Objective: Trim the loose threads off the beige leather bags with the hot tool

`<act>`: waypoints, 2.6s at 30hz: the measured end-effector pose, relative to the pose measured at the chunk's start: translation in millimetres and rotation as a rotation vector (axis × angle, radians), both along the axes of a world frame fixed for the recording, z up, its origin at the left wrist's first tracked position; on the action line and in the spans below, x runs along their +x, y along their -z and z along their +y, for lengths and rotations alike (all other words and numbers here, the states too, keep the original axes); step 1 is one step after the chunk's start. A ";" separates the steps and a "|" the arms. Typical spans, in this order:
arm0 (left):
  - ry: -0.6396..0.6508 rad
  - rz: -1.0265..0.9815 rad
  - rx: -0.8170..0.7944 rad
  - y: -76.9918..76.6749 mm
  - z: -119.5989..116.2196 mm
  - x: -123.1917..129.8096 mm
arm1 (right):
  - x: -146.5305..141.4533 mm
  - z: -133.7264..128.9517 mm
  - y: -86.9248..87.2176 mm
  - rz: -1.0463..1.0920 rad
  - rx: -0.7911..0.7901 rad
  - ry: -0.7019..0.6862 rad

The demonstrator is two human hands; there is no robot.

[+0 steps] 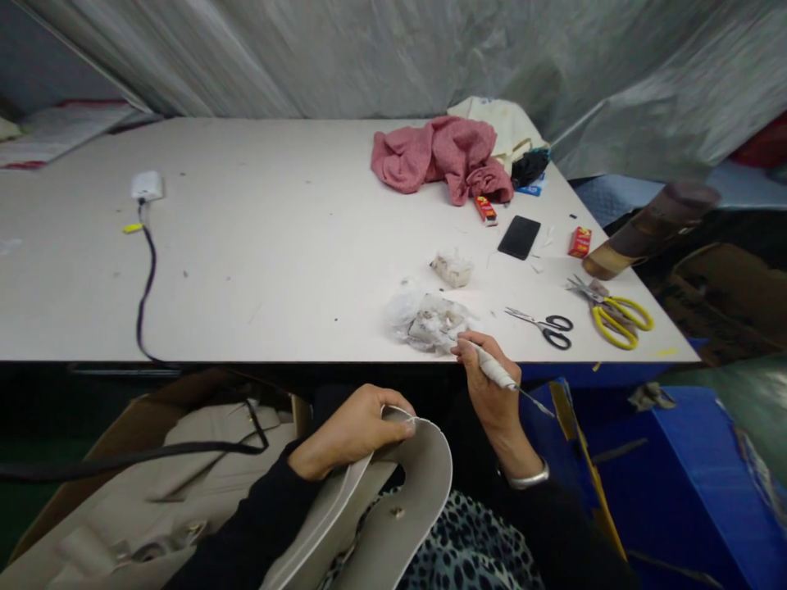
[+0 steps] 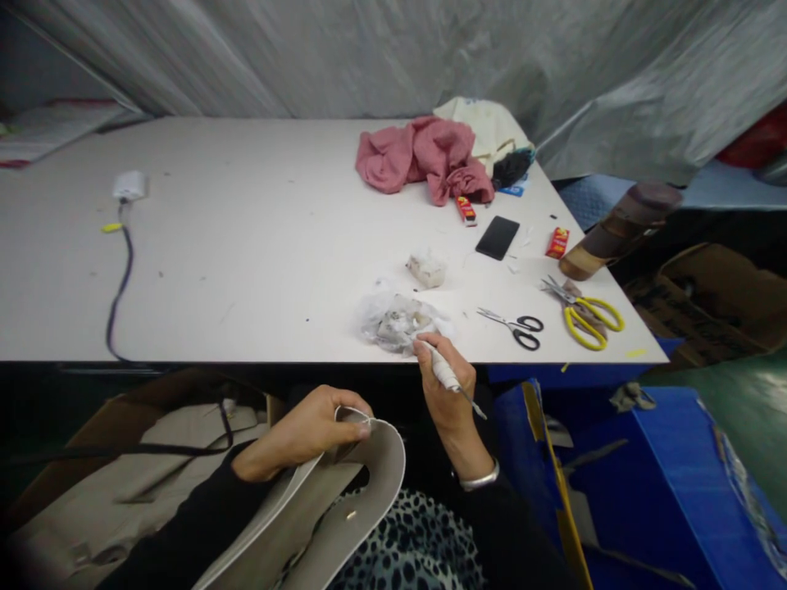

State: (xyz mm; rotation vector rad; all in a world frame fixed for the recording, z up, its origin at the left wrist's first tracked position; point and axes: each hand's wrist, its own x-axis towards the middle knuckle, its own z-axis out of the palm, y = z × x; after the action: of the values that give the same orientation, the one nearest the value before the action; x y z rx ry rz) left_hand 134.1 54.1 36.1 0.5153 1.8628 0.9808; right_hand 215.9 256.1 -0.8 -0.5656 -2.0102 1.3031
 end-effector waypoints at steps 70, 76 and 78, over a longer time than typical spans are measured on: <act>-0.165 -0.049 0.042 11.0 8.7 19.0 | 50.5 -26.8 6.0 -0.191 -0.284 -0.542; -0.202 0.023 0.045 13.4 3.3 12.0 | 44.4 -35.2 15.6 -0.076 -0.424 -0.272; -0.231 0.055 0.074 12.3 -0.9 8.0 | 33.3 -27.6 11.4 -0.013 -0.400 -0.166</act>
State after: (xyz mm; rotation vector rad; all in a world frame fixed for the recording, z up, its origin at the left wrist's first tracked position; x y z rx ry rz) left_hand 142.0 53.2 23.7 0.3792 1.9720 1.2016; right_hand 249.2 228.5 -12.2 -0.5966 -1.8451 1.8270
